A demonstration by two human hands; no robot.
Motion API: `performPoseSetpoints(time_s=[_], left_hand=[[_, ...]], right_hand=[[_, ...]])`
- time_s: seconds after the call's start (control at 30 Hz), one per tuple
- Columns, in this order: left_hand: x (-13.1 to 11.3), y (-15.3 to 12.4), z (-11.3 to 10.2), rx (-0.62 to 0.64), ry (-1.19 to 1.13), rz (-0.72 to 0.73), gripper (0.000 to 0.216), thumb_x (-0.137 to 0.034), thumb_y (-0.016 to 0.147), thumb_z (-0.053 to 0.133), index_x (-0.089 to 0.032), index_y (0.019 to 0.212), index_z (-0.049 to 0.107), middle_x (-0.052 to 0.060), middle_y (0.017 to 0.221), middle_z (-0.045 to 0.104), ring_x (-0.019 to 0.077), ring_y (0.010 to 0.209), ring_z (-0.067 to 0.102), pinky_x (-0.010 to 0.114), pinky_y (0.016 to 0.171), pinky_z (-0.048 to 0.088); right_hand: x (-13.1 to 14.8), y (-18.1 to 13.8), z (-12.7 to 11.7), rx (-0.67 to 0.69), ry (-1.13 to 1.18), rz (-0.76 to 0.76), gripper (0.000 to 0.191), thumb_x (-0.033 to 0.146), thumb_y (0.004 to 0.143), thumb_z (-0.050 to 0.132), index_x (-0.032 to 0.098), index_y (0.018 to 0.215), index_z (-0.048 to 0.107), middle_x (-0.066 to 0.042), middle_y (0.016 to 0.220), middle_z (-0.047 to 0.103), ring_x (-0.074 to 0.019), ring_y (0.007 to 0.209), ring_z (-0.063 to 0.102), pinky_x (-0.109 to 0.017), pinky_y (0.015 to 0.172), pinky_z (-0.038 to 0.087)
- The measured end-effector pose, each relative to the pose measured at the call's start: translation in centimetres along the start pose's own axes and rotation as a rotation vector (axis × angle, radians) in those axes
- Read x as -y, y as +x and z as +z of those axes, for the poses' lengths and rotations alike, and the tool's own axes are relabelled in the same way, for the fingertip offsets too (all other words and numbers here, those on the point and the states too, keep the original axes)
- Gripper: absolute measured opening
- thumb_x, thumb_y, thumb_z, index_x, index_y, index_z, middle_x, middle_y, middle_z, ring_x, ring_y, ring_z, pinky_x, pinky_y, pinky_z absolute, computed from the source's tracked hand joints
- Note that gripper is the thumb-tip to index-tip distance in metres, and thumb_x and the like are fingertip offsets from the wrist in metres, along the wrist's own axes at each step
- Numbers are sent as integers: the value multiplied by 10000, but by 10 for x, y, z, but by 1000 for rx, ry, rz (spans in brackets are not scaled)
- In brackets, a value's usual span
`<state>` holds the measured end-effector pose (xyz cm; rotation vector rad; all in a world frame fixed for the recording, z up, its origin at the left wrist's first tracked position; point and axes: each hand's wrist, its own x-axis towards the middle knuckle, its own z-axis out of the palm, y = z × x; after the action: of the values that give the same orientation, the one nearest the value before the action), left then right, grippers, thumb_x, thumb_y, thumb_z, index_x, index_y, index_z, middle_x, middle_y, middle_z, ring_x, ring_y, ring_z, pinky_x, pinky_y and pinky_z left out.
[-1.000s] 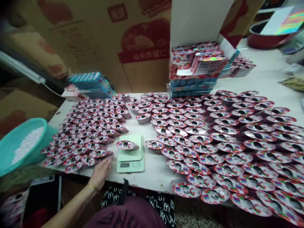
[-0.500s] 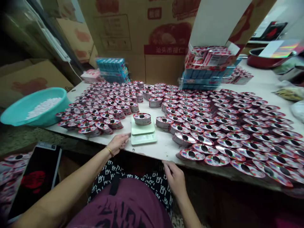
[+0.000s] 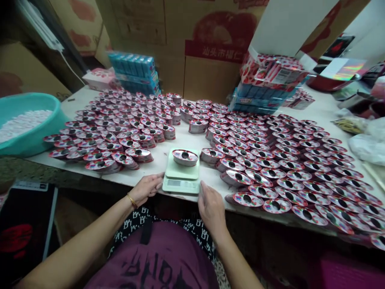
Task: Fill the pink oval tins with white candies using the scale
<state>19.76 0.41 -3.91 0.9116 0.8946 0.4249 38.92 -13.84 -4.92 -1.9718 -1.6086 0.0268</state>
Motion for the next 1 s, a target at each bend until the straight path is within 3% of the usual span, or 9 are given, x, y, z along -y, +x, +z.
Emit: performPoseSetpoints(time_s=[0.13, 0.27, 0.37, 0.43, 0.57, 0.67, 0.77, 0.87, 1.0], left_hand=[[4, -11, -17, -67, -265, -35, 316, -236, 702, 584, -109, 990, 554, -54, 539, 412, -9, 371, 253, 119, 331, 128], [6, -35, -29, -89, -543, -117, 249, -128, 720, 540, -92, 963, 577, 45, 726, 561, 49, 561, 499, 136, 457, 392], [14, -50, -24, -66, -638, -189, 258, -80, 721, 509, -82, 967, 587, 102, 875, 608, 126, 766, 571, 223, 659, 471], [21, -55, -16, -40, -689, -246, 237, -92, 738, 485, -77, 946, 599, 98, 865, 621, 131, 772, 576, 231, 677, 470], [38, -57, -7, 7, -752, -396, 235, -201, 791, 450, -80, 909, 614, 78, 776, 623, 96, 632, 557, 212, 602, 460], [45, -55, -6, 41, -764, -444, 224, -250, 784, 483, -87, 863, 615, 53, 696, 596, 85, 581, 534, 210, 571, 451], [44, -52, -5, -9, -738, -424, 156, -238, 755, 535, -105, 802, 602, 24, 648, 555, 70, 557, 514, 172, 481, 416], [37, -51, -4, -4, -676, -385, 170, -259, 738, 567, -110, 819, 582, -19, 576, 458, 21, 445, 407, 111, 337, 258], [24, -51, -4, 4, -547, -283, 276, -286, 736, 570, -127, 961, 555, -75, 528, 300, -5, 374, 229, 109, 311, 122]], right_hand=[[18, 58, -32, -126, -5, -81, 419, 258, 786, 486, 181, 1196, 446, -97, 1137, 535, -215, 1043, 474, -415, 907, 364], [54, 97, -47, -134, 154, -151, 260, 261, 804, 463, 202, 1045, 541, -70, 1052, 561, -189, 1005, 487, -393, 884, 380], [90, 74, -30, 157, 277, -326, 250, 246, 818, 438, 195, 1047, 526, -65, 1005, 568, -166, 947, 503, -337, 819, 426], [107, 45, -7, 383, 206, -456, 289, 215, 817, 430, 154, 1089, 504, -95, 1008, 565, -177, 927, 498, -329, 803, 431], [115, 0, 30, 521, 48, -468, 269, 135, 809, 411, 119, 1054, 522, -104, 932, 573, -185, 844, 502, -335, 758, 435], [107, 0, 24, 561, 130, -465, 240, 180, 830, 406, 169, 1031, 536, -66, 935, 571, -160, 867, 498, -294, 771, 431], [95, 32, 0, 418, 157, -460, 305, 245, 839, 406, 199, 1132, 481, -76, 1075, 536, -167, 960, 471, -307, 813, 409], [77, 82, -15, 166, -38, -356, 391, 318, 814, 456, 198, 1187, 444, -107, 1158, 489, -229, 1044, 419, -382, 858, 362], [48, 137, -8, 161, -193, -270, 422, 366, 788, 486, 208, 1179, 470, -111, 1054, 544, -240, 952, 472, -387, 819, 362]])
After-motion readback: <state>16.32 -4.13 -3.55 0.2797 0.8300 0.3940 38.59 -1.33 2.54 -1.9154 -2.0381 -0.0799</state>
